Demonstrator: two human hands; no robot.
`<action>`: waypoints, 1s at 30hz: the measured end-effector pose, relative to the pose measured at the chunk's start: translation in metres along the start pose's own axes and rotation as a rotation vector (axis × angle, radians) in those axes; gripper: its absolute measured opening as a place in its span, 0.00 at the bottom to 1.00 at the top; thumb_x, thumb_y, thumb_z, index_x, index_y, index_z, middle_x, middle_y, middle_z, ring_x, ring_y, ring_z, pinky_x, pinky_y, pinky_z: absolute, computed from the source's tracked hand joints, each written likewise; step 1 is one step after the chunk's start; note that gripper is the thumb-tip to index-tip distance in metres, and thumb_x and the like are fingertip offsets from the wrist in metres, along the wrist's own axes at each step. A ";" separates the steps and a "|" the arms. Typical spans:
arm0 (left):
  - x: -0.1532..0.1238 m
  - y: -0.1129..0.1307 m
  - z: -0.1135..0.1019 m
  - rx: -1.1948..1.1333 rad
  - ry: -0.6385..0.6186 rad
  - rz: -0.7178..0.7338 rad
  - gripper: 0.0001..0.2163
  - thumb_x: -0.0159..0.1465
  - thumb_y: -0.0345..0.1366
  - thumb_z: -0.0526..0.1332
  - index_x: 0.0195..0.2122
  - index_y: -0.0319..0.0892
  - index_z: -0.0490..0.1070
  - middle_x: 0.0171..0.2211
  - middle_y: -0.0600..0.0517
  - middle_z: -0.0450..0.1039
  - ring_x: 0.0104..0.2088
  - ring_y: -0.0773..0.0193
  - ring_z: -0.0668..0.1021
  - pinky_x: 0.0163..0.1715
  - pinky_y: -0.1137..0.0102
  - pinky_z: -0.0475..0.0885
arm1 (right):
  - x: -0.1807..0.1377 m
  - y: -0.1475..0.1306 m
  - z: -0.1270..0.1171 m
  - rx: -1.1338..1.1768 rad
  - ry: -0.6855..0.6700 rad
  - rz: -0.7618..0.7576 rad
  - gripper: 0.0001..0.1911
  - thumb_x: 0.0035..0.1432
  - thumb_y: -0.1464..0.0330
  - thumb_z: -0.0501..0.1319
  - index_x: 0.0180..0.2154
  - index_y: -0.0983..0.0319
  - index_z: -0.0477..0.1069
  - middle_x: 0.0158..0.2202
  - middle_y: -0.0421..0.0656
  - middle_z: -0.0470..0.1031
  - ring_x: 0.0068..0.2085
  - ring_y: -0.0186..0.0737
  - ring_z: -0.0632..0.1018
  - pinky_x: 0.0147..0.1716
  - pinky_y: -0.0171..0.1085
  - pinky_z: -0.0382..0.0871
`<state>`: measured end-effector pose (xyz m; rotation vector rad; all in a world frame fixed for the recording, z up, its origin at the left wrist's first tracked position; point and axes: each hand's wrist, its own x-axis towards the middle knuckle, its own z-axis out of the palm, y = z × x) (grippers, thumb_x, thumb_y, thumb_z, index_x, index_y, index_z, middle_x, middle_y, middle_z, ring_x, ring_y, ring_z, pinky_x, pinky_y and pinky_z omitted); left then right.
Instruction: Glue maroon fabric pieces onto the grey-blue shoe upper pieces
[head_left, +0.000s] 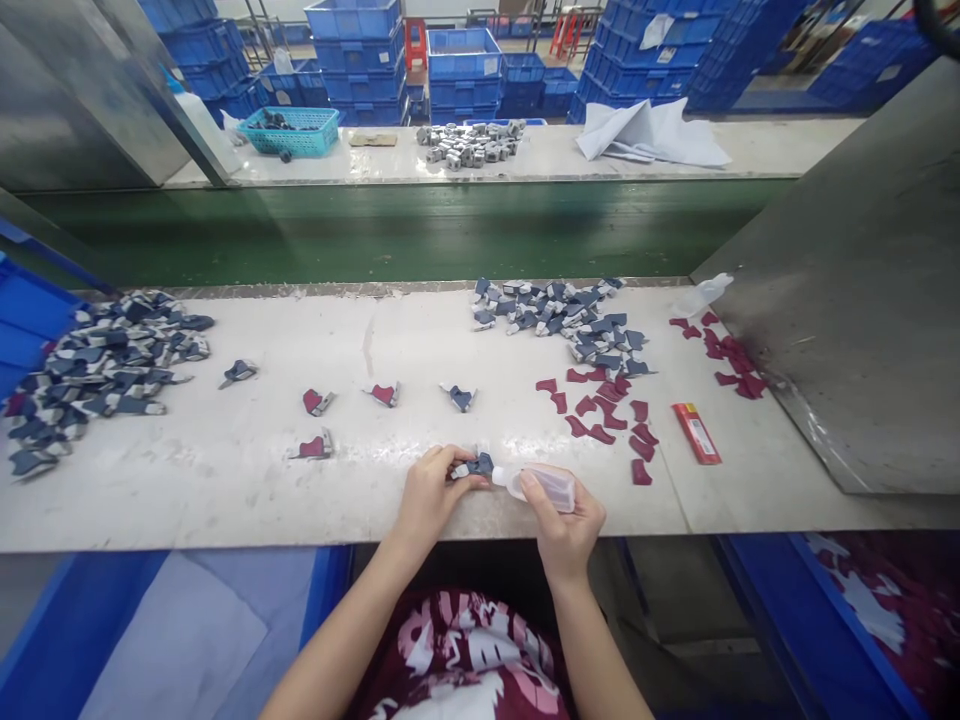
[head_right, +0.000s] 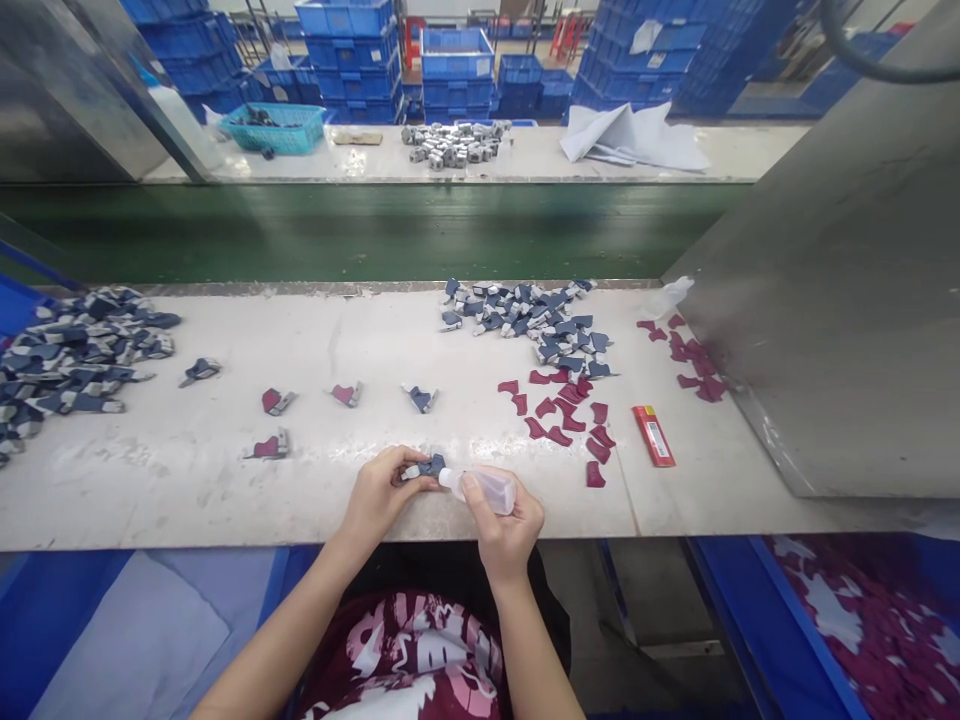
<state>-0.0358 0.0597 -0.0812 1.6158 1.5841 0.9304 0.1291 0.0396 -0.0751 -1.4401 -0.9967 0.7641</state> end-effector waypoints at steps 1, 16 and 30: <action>0.000 0.000 0.000 0.003 0.000 0.000 0.08 0.56 0.35 0.74 0.34 0.44 0.77 0.32 0.53 0.79 0.31 0.61 0.79 0.34 0.69 0.75 | 0.000 0.000 -0.001 0.006 0.005 0.015 0.14 0.49 0.58 0.70 0.26 0.63 0.79 0.21 0.41 0.77 0.22 0.39 0.76 0.22 0.36 0.70; -0.001 0.000 0.001 0.003 0.007 -0.001 0.09 0.55 0.36 0.74 0.34 0.44 0.77 0.31 0.53 0.79 0.31 0.61 0.79 0.33 0.69 0.75 | 0.002 0.012 -0.013 0.067 0.177 0.077 0.15 0.49 0.59 0.72 0.29 0.64 0.76 0.24 0.41 0.76 0.26 0.40 0.76 0.27 0.37 0.70; 0.000 0.000 -0.004 -0.063 0.019 -0.001 0.06 0.60 0.40 0.68 0.37 0.46 0.78 0.29 0.53 0.78 0.28 0.61 0.78 0.30 0.69 0.74 | 0.045 0.013 0.014 0.022 -0.158 -0.011 0.27 0.50 0.61 0.72 0.50 0.61 0.71 0.52 0.53 0.79 0.50 0.48 0.81 0.51 0.49 0.76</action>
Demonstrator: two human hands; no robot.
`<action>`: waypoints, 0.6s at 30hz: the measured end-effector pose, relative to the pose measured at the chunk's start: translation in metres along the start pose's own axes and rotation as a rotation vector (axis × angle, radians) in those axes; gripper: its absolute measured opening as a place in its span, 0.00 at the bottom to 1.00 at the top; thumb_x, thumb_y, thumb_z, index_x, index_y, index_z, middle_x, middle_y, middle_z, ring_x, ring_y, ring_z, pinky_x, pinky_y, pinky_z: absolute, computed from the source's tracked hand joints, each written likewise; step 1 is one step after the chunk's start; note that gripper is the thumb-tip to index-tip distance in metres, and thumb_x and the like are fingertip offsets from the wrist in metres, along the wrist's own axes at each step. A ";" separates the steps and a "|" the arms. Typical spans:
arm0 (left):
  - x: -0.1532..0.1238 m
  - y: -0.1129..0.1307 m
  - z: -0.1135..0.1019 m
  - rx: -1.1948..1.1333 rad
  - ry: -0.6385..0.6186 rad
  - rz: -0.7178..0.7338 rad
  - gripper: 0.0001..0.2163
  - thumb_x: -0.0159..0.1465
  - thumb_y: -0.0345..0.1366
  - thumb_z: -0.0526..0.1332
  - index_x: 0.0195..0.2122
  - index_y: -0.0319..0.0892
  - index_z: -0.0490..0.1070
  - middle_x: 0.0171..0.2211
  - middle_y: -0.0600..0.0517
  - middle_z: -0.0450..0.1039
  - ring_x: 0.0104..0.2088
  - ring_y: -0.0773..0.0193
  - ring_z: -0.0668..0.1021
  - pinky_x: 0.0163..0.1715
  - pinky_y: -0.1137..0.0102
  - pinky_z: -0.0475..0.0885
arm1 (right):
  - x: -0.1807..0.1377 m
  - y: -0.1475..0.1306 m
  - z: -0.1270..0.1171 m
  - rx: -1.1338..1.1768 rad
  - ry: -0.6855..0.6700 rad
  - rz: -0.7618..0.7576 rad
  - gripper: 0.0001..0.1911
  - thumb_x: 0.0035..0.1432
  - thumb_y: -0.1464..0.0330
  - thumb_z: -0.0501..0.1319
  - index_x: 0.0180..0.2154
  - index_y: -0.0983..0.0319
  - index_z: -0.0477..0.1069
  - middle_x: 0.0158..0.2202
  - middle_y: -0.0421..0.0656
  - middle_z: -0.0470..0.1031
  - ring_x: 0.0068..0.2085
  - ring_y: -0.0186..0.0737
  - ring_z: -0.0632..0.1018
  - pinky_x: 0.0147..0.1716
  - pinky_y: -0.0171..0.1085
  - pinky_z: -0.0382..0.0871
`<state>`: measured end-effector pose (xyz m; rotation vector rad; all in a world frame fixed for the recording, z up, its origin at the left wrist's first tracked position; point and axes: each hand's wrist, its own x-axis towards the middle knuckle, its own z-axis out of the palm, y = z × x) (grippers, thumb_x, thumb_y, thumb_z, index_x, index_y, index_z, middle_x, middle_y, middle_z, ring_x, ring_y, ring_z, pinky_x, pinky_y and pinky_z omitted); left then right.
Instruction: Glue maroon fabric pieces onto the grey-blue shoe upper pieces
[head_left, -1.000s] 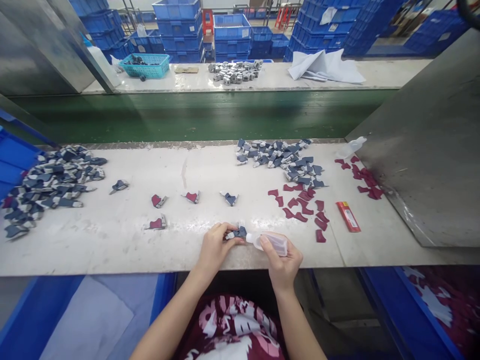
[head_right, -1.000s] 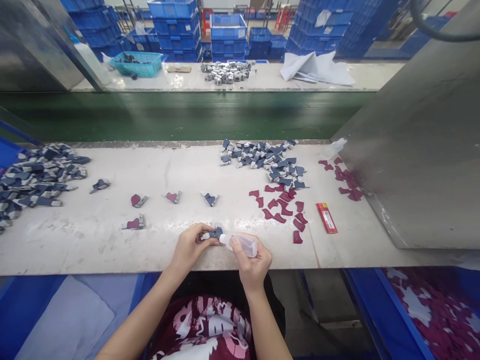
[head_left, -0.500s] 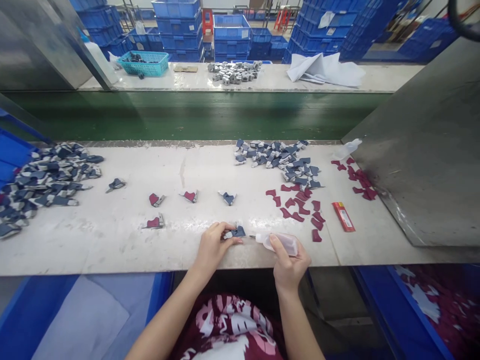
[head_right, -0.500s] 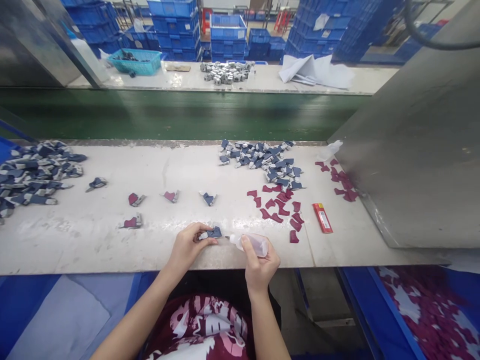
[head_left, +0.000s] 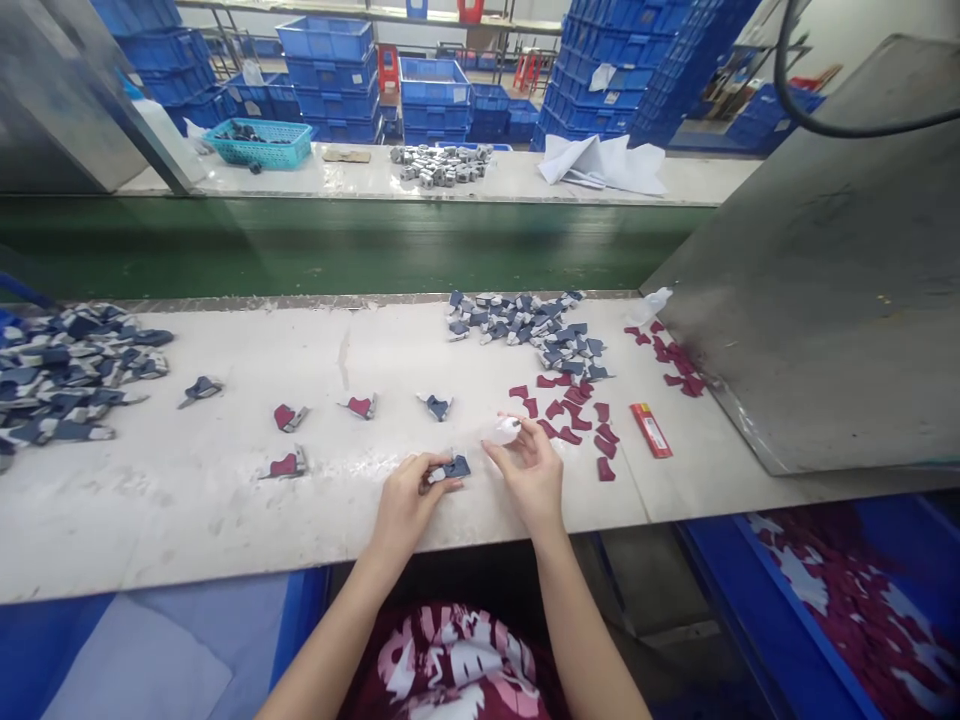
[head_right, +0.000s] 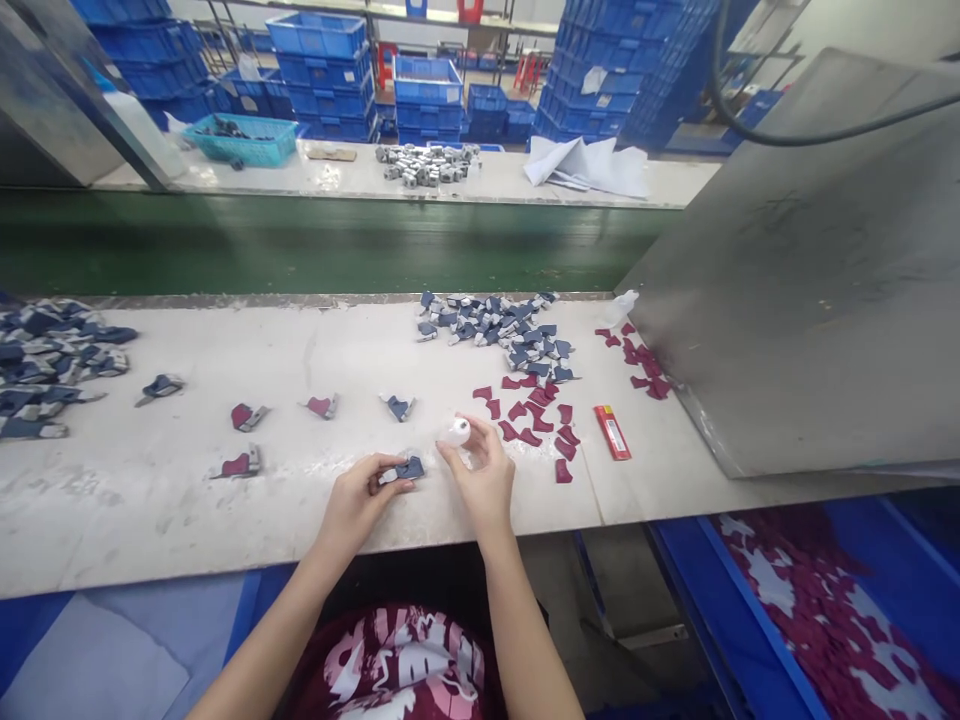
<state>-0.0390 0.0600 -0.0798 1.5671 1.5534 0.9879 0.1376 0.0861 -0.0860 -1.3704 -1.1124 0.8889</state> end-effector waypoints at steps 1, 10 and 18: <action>0.000 0.000 0.000 -0.002 0.001 0.004 0.06 0.61 0.41 0.68 0.37 0.46 0.78 0.29 0.53 0.78 0.28 0.61 0.77 0.29 0.69 0.74 | 0.001 0.002 -0.003 -0.053 -0.020 -0.012 0.28 0.50 0.60 0.71 0.52 0.60 0.72 0.53 0.52 0.78 0.49 0.48 0.81 0.49 0.48 0.77; 0.000 0.000 -0.002 0.003 0.031 0.006 0.07 0.62 0.40 0.66 0.39 0.44 0.79 0.29 0.53 0.78 0.24 0.64 0.73 0.28 0.69 0.71 | 0.021 0.018 -0.076 -0.738 0.213 -0.267 0.20 0.60 0.51 0.63 0.41 0.60 0.82 0.42 0.50 0.78 0.42 0.50 0.75 0.41 0.49 0.73; -0.007 0.008 -0.003 -0.067 0.064 -0.015 0.09 0.62 0.41 0.66 0.40 0.45 0.80 0.35 0.51 0.82 0.26 0.64 0.75 0.32 0.68 0.74 | 0.020 0.023 -0.073 -1.064 0.028 -0.377 0.21 0.71 0.63 0.47 0.39 0.63 0.76 0.34 0.52 0.71 0.36 0.49 0.73 0.33 0.46 0.69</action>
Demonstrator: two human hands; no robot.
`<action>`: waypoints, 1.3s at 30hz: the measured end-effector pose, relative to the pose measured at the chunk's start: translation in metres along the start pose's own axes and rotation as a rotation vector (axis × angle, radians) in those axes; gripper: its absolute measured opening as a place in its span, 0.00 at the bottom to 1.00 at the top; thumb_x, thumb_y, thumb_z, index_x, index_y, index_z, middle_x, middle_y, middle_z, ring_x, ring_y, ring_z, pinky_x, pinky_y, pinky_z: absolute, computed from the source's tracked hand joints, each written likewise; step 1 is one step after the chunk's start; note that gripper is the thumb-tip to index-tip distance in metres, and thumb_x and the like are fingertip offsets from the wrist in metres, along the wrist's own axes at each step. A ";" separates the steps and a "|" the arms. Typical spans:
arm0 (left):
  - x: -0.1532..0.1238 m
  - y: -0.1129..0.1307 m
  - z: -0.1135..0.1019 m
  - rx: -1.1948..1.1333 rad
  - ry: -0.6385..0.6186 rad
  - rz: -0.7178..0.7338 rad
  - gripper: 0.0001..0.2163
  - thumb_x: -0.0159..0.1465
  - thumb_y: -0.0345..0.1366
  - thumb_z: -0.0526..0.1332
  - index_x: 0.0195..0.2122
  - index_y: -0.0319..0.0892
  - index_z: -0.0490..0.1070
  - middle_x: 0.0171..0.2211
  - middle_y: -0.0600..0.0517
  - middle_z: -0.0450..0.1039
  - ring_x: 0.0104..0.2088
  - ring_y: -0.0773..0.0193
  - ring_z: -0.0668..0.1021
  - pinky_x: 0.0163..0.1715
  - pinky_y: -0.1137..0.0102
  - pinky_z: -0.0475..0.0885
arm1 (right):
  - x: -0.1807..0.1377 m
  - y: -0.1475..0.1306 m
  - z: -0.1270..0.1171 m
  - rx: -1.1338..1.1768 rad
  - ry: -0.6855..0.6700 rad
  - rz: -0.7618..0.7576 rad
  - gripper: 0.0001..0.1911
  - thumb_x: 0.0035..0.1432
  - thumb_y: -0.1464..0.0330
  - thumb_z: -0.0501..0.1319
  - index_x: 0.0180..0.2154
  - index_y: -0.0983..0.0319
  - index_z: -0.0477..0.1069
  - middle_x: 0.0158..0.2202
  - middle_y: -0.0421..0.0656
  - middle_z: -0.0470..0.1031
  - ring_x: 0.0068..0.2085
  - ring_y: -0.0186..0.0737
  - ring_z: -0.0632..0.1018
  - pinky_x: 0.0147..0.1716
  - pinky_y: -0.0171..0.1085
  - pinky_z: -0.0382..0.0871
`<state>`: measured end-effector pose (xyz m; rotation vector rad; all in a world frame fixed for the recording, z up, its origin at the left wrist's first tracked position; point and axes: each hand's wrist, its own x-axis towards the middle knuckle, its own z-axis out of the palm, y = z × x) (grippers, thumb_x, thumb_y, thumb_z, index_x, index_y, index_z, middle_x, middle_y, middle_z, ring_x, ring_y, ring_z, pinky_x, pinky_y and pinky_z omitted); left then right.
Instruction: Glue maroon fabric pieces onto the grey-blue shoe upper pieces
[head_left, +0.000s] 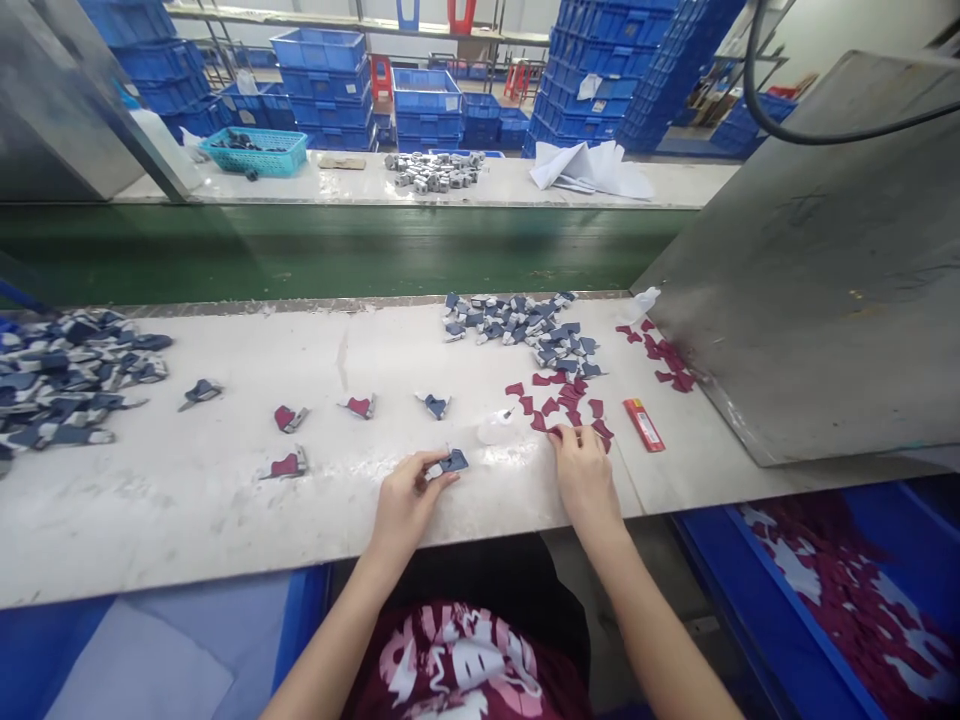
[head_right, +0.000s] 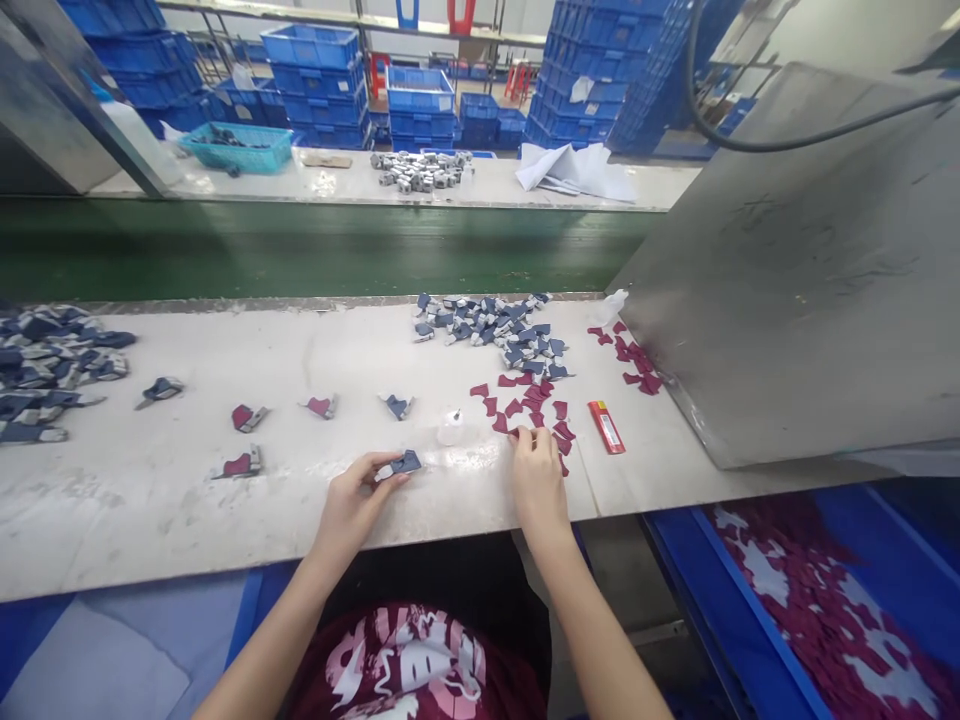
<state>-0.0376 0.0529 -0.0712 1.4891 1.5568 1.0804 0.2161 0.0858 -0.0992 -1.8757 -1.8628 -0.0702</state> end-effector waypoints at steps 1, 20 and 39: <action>-0.002 0.001 0.001 -0.021 -0.005 -0.018 0.09 0.62 0.41 0.66 0.40 0.45 0.80 0.35 0.51 0.82 0.26 0.64 0.76 0.32 0.68 0.74 | 0.001 -0.002 -0.001 -0.024 -0.029 -0.034 0.20 0.71 0.66 0.46 0.38 0.64 0.75 0.34 0.53 0.71 0.36 0.51 0.73 0.33 0.47 0.69; -0.032 0.028 0.018 -0.565 -0.059 -0.256 0.18 0.59 0.43 0.70 0.47 0.40 0.77 0.46 0.43 0.83 0.44 0.51 0.85 0.48 0.60 0.81 | -0.046 -0.091 -0.059 1.197 -0.113 0.608 0.20 0.47 0.53 0.74 0.31 0.63 0.78 0.28 0.45 0.81 0.30 0.44 0.82 0.33 0.41 0.80; -0.041 0.053 0.015 -0.648 -0.049 -0.263 0.15 0.57 0.38 0.72 0.42 0.37 0.79 0.38 0.44 0.85 0.39 0.58 0.86 0.41 0.72 0.82 | -0.057 -0.127 -0.051 1.094 0.151 0.502 0.11 0.54 0.60 0.71 0.31 0.61 0.81 0.30 0.43 0.79 0.31 0.38 0.78 0.28 0.36 0.73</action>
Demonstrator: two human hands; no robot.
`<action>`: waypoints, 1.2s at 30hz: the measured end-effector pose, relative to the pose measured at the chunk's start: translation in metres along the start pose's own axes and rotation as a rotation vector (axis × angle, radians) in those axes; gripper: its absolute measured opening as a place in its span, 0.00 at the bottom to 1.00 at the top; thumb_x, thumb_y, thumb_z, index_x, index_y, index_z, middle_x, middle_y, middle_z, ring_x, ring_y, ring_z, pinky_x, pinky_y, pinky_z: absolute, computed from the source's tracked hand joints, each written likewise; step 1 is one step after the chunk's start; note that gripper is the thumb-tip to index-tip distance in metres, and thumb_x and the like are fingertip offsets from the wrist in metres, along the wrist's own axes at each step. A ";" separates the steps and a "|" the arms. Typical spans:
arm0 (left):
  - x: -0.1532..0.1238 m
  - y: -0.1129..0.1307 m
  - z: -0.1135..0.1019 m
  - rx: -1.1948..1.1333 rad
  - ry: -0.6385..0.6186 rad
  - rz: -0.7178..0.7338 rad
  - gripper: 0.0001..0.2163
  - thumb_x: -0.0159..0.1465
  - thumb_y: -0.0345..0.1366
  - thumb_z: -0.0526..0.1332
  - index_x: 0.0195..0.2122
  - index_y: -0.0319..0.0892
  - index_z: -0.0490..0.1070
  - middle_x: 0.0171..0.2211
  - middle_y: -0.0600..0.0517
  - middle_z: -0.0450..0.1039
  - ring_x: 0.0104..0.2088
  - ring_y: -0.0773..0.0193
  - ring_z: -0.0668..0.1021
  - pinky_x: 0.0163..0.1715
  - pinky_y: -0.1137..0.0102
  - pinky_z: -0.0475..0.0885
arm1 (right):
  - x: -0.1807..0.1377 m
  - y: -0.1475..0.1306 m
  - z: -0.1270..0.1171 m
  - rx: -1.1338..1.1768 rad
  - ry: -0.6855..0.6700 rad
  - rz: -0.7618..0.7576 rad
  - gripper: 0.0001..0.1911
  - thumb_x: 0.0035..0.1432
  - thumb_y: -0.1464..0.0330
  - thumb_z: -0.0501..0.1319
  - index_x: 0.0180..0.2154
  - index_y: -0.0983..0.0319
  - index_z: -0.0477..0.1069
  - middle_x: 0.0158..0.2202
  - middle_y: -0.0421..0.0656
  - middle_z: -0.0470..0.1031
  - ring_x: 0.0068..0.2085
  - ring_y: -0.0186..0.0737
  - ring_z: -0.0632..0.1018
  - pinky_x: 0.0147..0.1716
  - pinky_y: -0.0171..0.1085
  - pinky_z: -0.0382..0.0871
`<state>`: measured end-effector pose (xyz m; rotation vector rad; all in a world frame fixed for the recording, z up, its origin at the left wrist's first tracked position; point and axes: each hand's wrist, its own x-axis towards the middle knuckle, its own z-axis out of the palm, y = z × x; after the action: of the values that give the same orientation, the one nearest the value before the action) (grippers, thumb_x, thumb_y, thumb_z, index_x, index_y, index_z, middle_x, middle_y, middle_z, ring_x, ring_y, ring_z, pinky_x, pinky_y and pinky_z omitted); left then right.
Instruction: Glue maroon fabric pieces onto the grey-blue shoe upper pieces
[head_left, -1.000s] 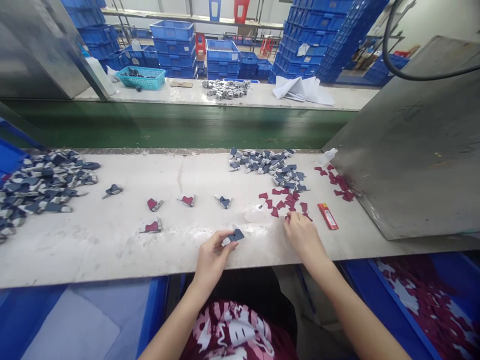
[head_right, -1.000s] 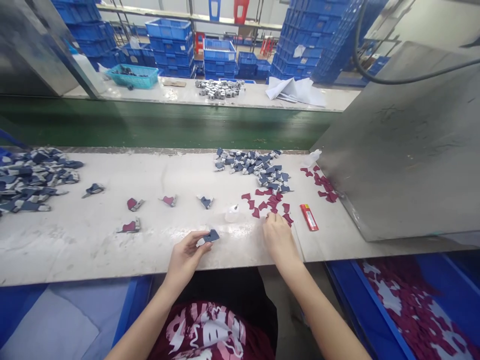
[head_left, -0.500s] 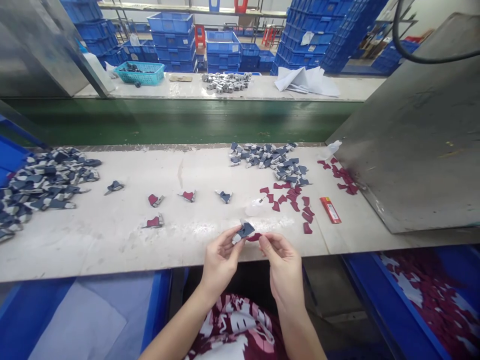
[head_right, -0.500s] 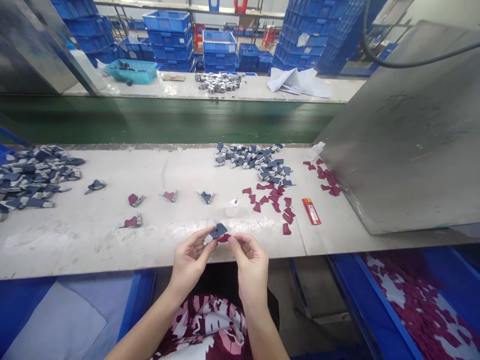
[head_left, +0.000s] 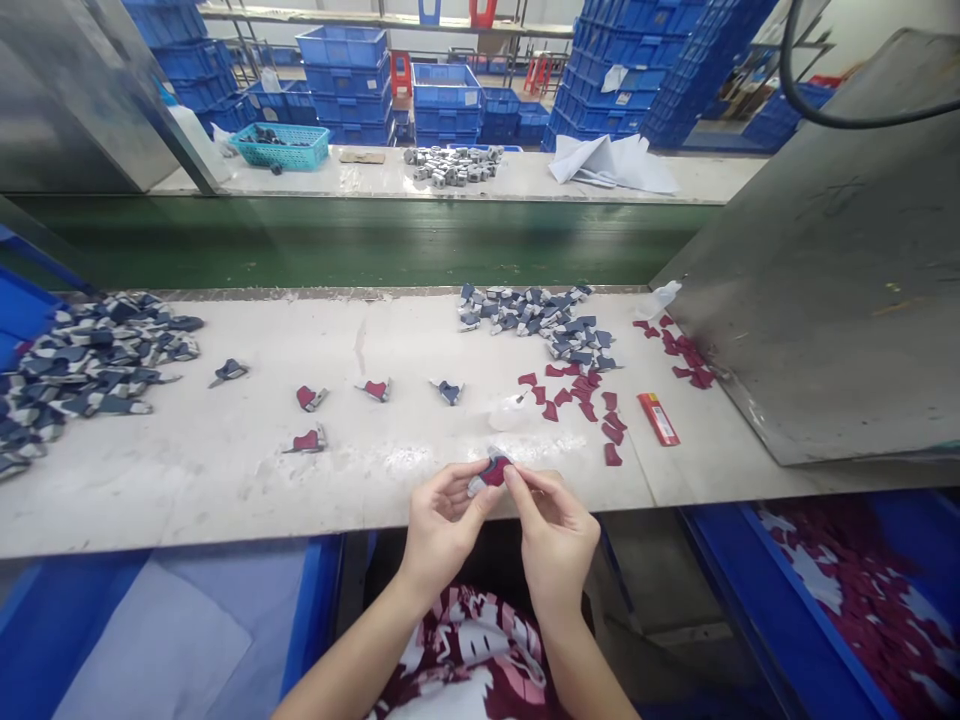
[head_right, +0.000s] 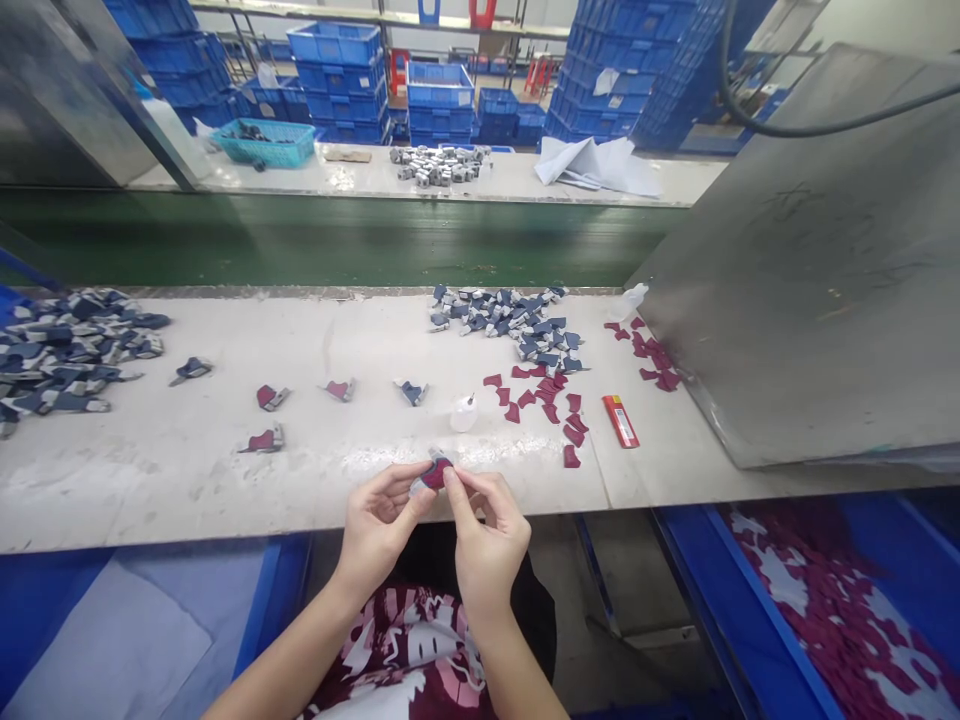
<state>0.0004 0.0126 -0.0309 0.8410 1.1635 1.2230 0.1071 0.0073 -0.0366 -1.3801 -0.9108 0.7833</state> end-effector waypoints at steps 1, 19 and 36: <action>0.000 0.002 0.001 -0.020 0.017 -0.008 0.14 0.56 0.39 0.73 0.40 0.36 0.79 0.37 0.44 0.85 0.38 0.57 0.86 0.41 0.72 0.82 | -0.001 0.000 0.000 -0.028 0.003 -0.052 0.10 0.55 0.61 0.71 0.31 0.61 0.81 0.29 0.43 0.78 0.30 0.38 0.77 0.27 0.35 0.72; -0.016 0.036 -0.003 -0.031 -0.247 -0.042 0.14 0.59 0.37 0.72 0.45 0.40 0.83 0.41 0.46 0.85 0.40 0.55 0.86 0.40 0.71 0.84 | 0.024 -0.018 -0.035 0.175 -0.486 -0.235 0.11 0.61 0.70 0.66 0.45 0.54 0.81 0.30 0.42 0.74 0.33 0.37 0.76 0.29 0.35 0.75; -0.022 0.042 0.008 0.024 -0.056 0.045 0.09 0.55 0.33 0.73 0.38 0.40 0.84 0.36 0.46 0.85 0.36 0.52 0.87 0.37 0.68 0.85 | 0.006 -0.021 -0.027 0.026 -0.361 -0.253 0.14 0.62 0.73 0.63 0.47 0.52 0.80 0.35 0.41 0.75 0.35 0.36 0.79 0.31 0.32 0.76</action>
<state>-0.0017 -0.0005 0.0150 0.9182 1.1206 1.2168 0.1324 -0.0003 -0.0146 -1.0894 -1.3227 0.8582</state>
